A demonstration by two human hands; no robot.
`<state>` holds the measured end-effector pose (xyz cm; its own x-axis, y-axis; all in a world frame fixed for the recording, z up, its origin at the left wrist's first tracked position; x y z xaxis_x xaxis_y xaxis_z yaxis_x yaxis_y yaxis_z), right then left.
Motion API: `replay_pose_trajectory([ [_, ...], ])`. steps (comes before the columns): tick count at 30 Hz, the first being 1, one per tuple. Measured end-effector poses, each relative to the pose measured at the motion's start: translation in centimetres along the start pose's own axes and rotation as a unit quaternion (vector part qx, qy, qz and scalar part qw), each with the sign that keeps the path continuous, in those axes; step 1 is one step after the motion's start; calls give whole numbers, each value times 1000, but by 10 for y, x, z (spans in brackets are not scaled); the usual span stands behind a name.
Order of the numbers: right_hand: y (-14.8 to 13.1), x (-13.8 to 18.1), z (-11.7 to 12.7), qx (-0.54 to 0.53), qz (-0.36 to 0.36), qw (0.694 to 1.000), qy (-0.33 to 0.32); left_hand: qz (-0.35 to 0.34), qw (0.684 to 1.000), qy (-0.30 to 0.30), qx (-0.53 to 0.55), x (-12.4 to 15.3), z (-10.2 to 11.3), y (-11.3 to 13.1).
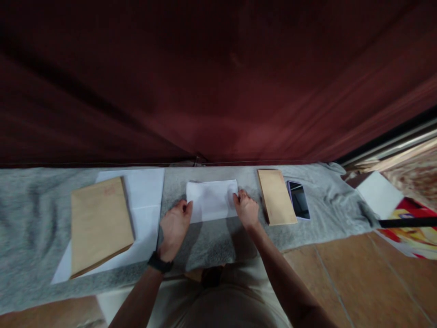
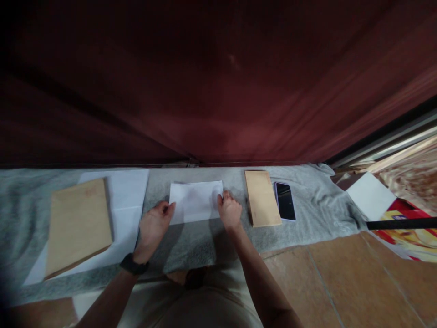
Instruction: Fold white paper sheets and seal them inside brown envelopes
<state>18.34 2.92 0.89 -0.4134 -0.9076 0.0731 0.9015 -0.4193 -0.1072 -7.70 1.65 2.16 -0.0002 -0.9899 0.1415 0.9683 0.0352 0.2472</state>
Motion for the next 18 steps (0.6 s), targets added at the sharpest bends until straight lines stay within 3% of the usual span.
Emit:
replay_pose_trajectory([
  [13,0,2,-1,-81,69,984,146,-29,994,51,-93,7,-10,8],
  [18,-19,17,5,-161,142,967,136,-45,993,56,-95,7,-8,8],
])
Point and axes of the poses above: each hand's wrist, its own x-axis away from the middle knuckle, its own z-axis out of the back of the hand, y = z × x, the point moved 5 cm from there along -x, towards the middle knuckle, and after that the axes turned 12 degrees about -z, right-handed, at the moved point
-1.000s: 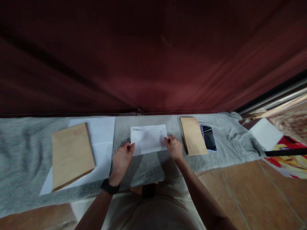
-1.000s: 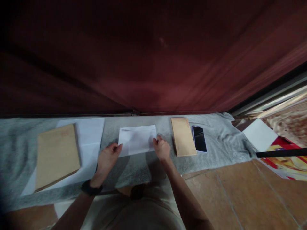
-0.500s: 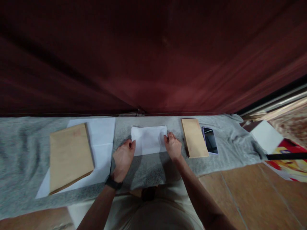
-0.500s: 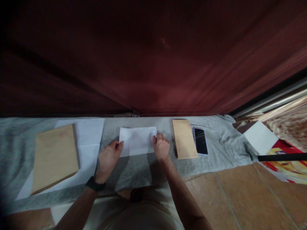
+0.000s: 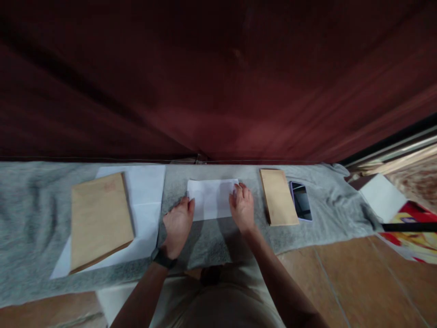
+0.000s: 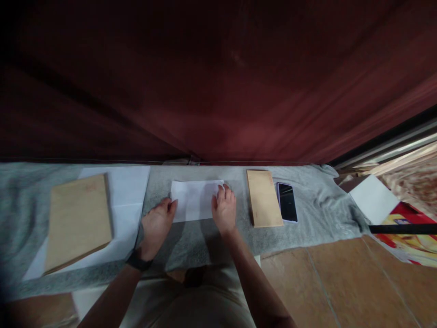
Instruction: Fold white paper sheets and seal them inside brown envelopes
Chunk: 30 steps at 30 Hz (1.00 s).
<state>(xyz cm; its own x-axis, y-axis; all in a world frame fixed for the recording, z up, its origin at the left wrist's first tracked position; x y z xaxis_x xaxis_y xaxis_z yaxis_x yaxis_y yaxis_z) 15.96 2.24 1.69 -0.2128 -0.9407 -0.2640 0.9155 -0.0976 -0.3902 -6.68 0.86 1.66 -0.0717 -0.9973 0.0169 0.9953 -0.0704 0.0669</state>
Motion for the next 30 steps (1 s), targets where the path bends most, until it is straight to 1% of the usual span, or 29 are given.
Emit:
replay_pose_trajectory([
  [3,-22,11,-9,-56,60,996,-40,1,1000,-9,8,-1,1,0],
  [7,-36,24,-24,-47,75,993,-82,12,999,-23,18,-3,2,0],
  [11,-36,31,-32,-5,74,992,-101,18,999,-27,21,-5,3,0],
  [17,-34,34,-35,36,73,991,-102,29,998,-38,39,-5,4,-1],
  [19,-34,34,-36,42,72,991,-100,33,998,-26,48,-4,6,-2],
  [21,-34,34,-37,45,72,991,-100,29,998,12,48,-3,9,-1],
  [23,-34,34,-37,45,71,991,-101,3,997,58,51,-3,11,7],
  [25,-34,34,-38,44,70,991,-106,-57,991,89,81,-6,8,22],
  [28,-32,35,-39,50,78,988,-120,-171,967,110,150,-12,-2,54],
  [30,-32,36,-39,61,88,987,-124,-212,957,108,166,-17,-10,70],
])
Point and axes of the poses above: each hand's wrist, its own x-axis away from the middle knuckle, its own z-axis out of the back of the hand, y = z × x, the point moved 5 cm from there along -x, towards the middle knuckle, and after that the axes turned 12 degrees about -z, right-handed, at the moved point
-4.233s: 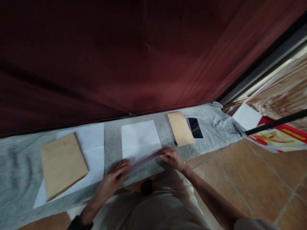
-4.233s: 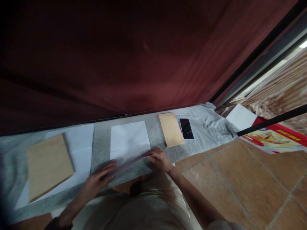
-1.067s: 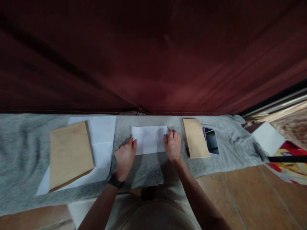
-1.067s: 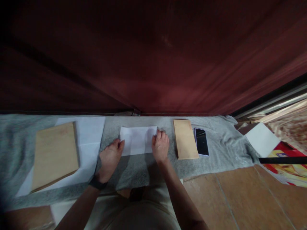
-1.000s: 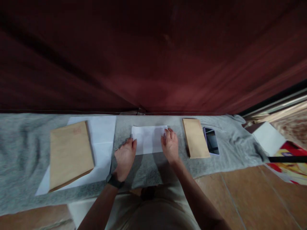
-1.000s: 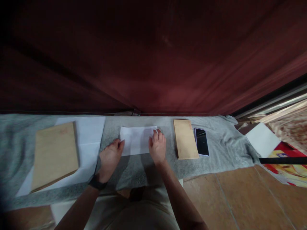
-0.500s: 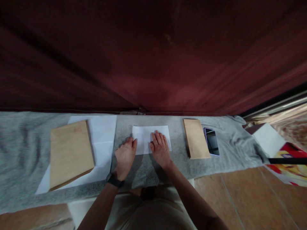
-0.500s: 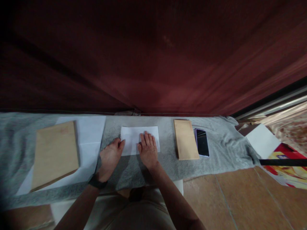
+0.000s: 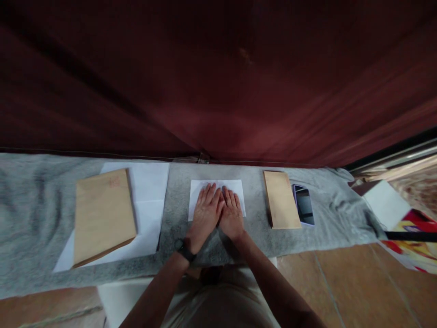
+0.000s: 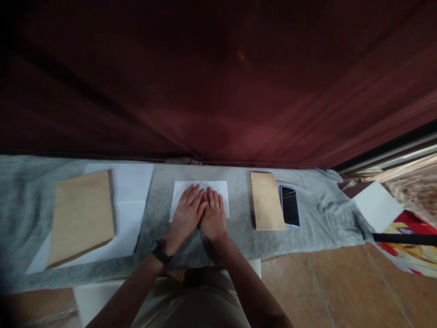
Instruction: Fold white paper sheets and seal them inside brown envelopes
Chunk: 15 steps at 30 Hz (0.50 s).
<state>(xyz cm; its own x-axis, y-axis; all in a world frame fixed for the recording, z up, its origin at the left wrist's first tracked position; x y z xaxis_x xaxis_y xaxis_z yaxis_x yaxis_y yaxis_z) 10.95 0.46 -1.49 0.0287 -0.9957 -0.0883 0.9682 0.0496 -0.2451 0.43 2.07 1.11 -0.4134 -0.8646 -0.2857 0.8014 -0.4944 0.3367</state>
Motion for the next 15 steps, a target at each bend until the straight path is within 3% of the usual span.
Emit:
replay_pose_trajectory([
  [5,0,1,-2,17,3,1000,11,-6,999,-35,-17,-6,-16,-2],
  [11,2,-1,1,4,-8,1000,18,28,998,-30,-49,4,-13,-14],
  [15,19,1,5,7,-42,998,38,57,996,-16,-61,11,-11,-21],
])
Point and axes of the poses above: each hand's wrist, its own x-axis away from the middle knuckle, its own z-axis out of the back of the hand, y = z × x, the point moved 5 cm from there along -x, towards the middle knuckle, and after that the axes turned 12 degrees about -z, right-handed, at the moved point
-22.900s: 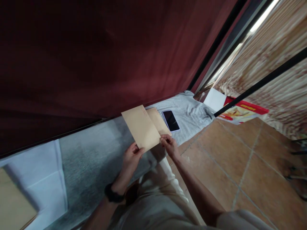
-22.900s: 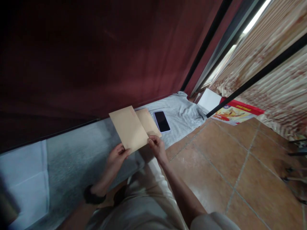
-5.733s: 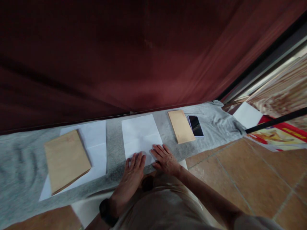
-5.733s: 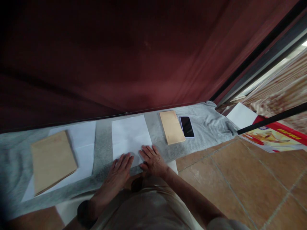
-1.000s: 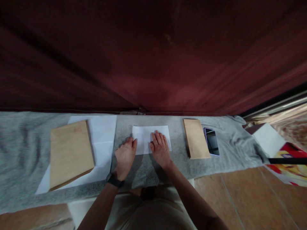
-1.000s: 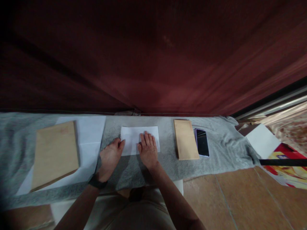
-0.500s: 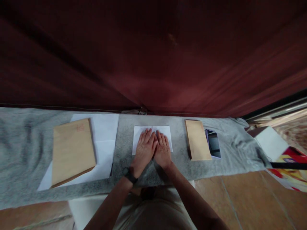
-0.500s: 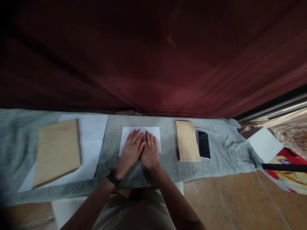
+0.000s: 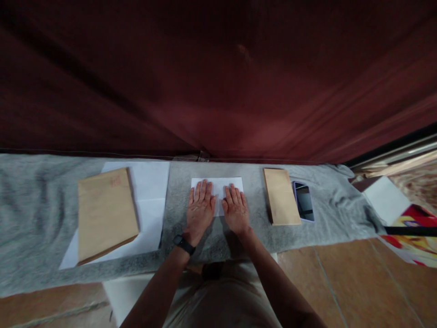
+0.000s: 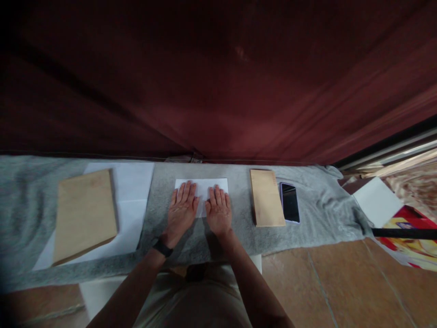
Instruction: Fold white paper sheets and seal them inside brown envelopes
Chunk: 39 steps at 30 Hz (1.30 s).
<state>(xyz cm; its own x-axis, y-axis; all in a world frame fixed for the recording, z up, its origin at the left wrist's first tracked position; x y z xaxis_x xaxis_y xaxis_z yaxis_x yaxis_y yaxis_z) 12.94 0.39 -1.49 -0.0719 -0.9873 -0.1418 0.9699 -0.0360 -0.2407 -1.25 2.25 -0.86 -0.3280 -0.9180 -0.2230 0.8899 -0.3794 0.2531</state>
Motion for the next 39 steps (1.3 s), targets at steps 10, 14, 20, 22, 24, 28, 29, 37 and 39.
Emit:
replay_pose_trajectory([
  [10,-1,-19,4,-15,-37,999,19,12,1000,6,-9,2,0,-3],
  [14,-30,-31,-3,-34,18,999,-26,13,1000,3,-14,1,2,-2],
  [20,-15,-36,-8,-11,9,1000,-9,13,1000,2,-7,1,2,-3],
  [22,-2,-38,-6,2,-7,1000,4,20,1000,7,-14,2,2,-4],
  [24,12,-41,-3,14,-17,1000,15,35,999,20,-18,5,4,-7],
  [28,33,-47,1,30,-27,999,30,66,997,37,-9,12,12,-13],
  [29,37,-48,2,32,-26,999,31,71,997,37,-7,14,14,-15],
  [37,11,-44,11,6,-23,999,33,81,996,32,-17,20,18,-23],
  [39,-13,-38,6,-19,27,999,8,82,996,33,-15,19,16,-24],
])
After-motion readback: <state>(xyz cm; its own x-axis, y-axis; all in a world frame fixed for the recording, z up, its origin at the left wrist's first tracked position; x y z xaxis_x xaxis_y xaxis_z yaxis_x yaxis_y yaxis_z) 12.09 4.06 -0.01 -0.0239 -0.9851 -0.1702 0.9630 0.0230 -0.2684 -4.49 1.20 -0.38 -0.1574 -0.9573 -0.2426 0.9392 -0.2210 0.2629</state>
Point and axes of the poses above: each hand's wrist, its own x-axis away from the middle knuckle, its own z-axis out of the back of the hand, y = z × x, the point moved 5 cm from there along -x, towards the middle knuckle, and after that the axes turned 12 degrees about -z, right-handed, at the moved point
